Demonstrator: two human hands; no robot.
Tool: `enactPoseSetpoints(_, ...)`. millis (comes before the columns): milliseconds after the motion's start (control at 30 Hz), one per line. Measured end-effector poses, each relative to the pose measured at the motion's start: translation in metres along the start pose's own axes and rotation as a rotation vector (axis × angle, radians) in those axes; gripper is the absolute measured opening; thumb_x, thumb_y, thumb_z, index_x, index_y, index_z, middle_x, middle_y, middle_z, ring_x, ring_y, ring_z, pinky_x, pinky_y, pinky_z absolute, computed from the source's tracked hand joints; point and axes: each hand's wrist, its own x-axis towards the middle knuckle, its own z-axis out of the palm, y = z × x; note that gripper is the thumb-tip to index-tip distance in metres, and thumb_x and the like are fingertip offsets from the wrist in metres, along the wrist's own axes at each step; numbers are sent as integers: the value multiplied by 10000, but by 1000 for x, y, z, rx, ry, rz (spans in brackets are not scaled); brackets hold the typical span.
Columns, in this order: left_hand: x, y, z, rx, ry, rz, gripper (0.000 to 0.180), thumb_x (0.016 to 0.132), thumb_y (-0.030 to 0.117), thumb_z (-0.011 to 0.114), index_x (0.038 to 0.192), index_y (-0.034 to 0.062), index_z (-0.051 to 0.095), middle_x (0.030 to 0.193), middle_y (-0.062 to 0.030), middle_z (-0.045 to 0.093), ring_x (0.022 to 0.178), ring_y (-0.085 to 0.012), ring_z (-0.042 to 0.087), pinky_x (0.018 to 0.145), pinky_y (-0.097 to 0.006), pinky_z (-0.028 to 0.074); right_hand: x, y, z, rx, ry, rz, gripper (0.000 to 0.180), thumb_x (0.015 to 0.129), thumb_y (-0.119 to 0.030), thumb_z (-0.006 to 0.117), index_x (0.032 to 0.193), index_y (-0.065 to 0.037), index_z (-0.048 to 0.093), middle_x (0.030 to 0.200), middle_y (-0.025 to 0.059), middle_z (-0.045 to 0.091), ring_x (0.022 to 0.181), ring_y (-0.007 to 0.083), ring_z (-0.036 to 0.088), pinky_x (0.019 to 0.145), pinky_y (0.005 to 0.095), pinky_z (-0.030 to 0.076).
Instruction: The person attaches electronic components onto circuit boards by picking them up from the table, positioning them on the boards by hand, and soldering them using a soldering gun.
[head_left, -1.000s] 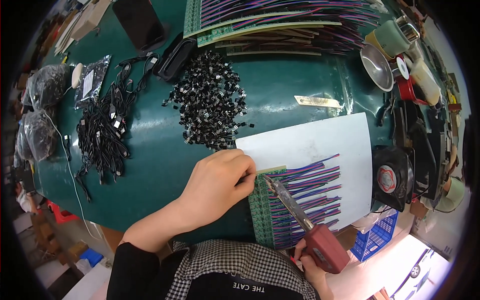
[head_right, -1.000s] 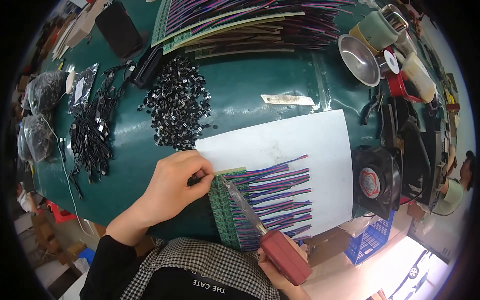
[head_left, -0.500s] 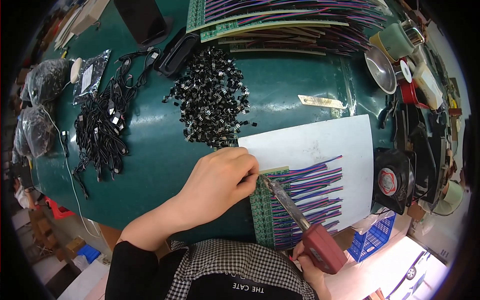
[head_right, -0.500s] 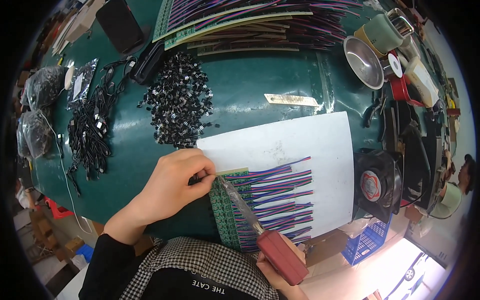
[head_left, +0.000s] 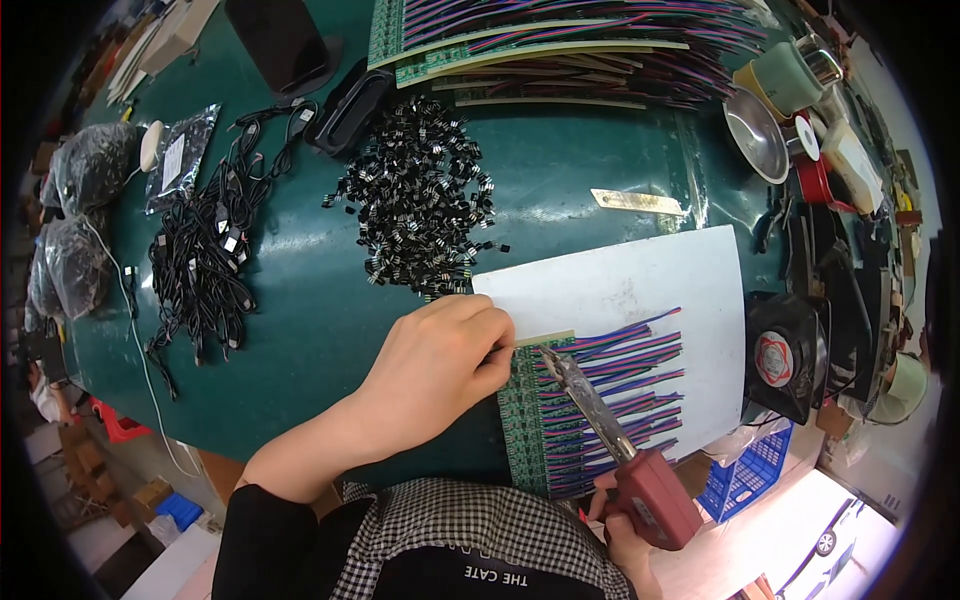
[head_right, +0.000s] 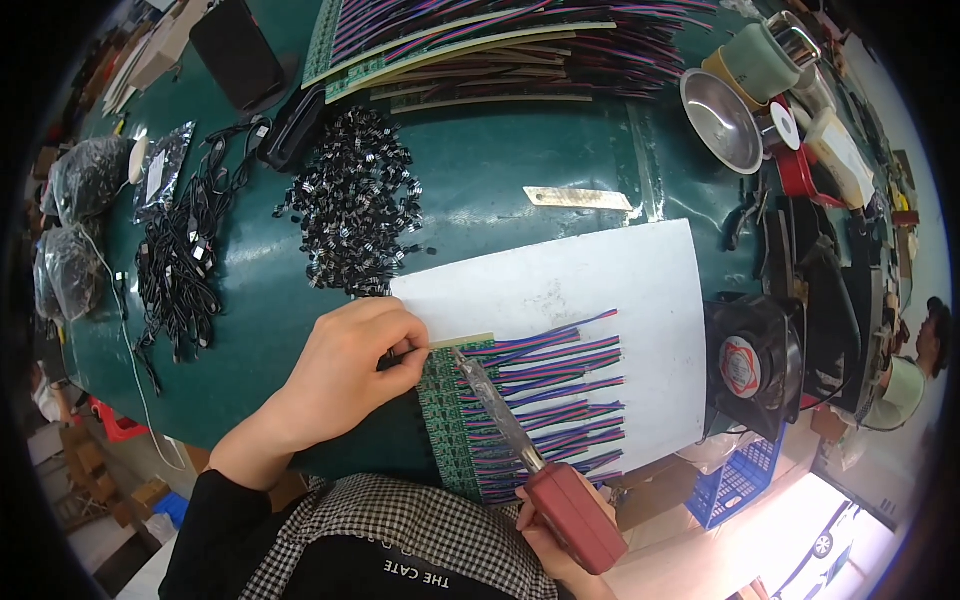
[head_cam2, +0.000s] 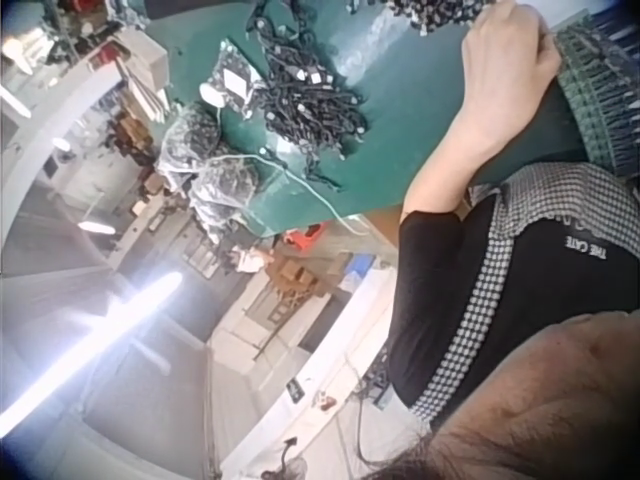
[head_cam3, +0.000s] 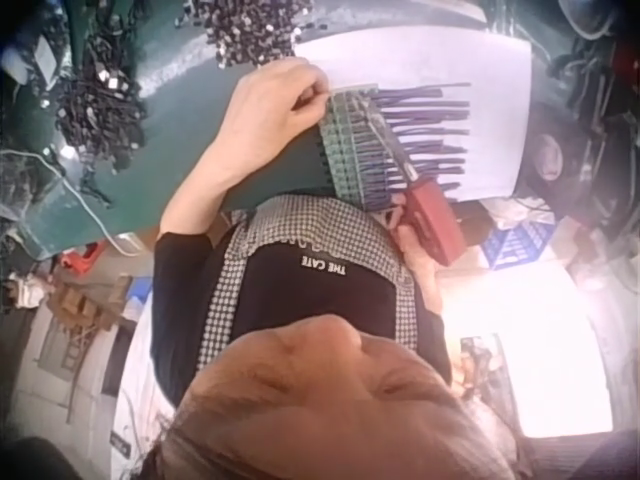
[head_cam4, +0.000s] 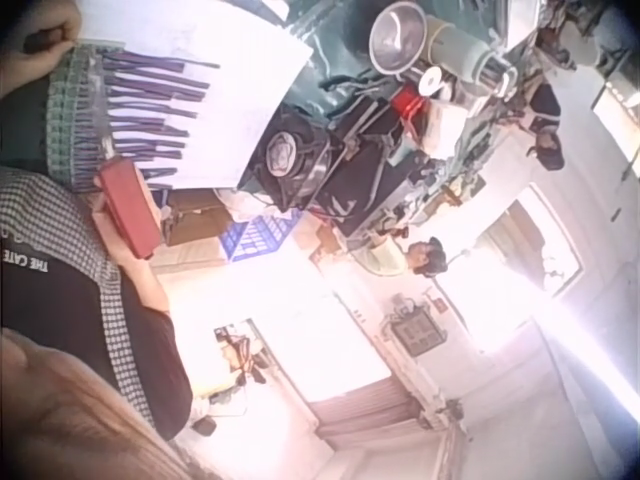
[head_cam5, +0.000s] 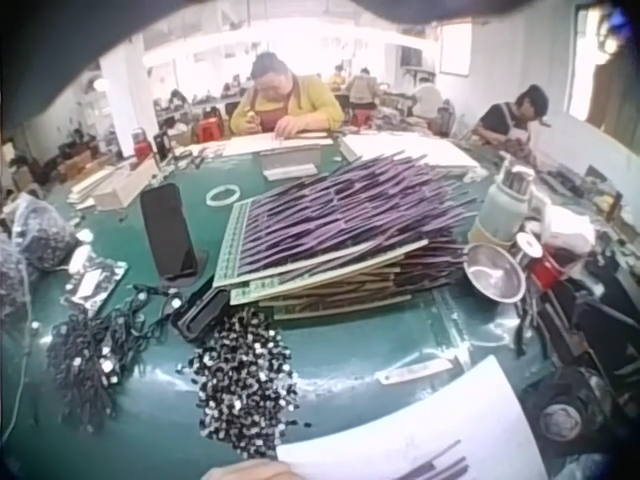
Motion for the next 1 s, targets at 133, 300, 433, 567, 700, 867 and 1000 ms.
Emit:
enactPoseSetpoints(133, 0, 1, -1, 17, 6, 11, 105, 704, 44, 620, 742, 26, 524, 688, -79, 518, 695, -259, 550, 605, -363, 452, -1, 2, 4, 117, 15, -9, 561, 706, -162, 783, 1126, 59, 482, 912, 145, 636, 621, 159, 590, 554, 250, 480)
enactPoseSetpoints(300, 1, -3, -1, 4, 5, 48, 96, 713, 48, 622, 757, 34, 538, 698, -75, 532, 692, -256, 557, 598, -362, 453, -2, 7, -2, 161, -29, -50, 590, 724, -158, 770, 1165, 53, 439, 1011, 174, 620, 643, 180, 597, 570, 264, 489)
enactPoseSetpoints(433, 5, -6, -7, -75, -53, 92, 79, 737, 55, 623, 783, 43, 561, 715, -70, 547, 698, -255, 560, 595, -357, 453, -4, 6, -4, 135, -22, -5, 599, 726, -165, 770, 1175, 50, 437, 1007, 175, 624, 645, 179, 594, 569, 266, 486)
enactPoseSetpoints(567, 7, -6, -14, -104, -103, 86, 67, 754, 73, 617, 794, 46, 570, 735, -71, 553, 721, -264, 559, 608, -361, 455, -6, 7, -7, 190, -4, 32, 595, 709, -145, 777, 1161, 62, 451, 972, 171, 633, 649, 172, 594, 565, 254, 480)
enactPoseSetpoints(700, 11, 0, -18, -4, -185, 113, 56, 768, 85, 593, 790, 41, 566, 754, -81, 555, 760, -279, 558, 633, -380, 458, -5, 5, -7, 104, -41, 57, 537, 674, -70, 759, 1114, 80, 491, 923, 153, 644, 648, 153, 591, 567, 241, 476)
enactPoseSetpoints(867, 14, 4, -18, 62, -186, 118, 74, 719, 48, 607, 766, 31, 554, 717, -88, 539, 700, -268, 536, 630, -357, 441, -6, 8, -9, 42, -52, 98, 459, 640, -4, 713, 1063, 64, 547, 898, 133, 645, 657, 150, 601, 600, 244, 490)
enactPoseSetpoints(1000, 15, 6, -19, 63, -206, 116, 76, 711, 49, 602, 747, 28, 539, 706, -93, 530, 692, -278, 533, 619, -364, 437, -15, 25, -22, -483, -21, 0, 367, 623, -8, 713, 974, 29, 614, 877, 133, 640, 693, 201, 628, 642, 270, 504)
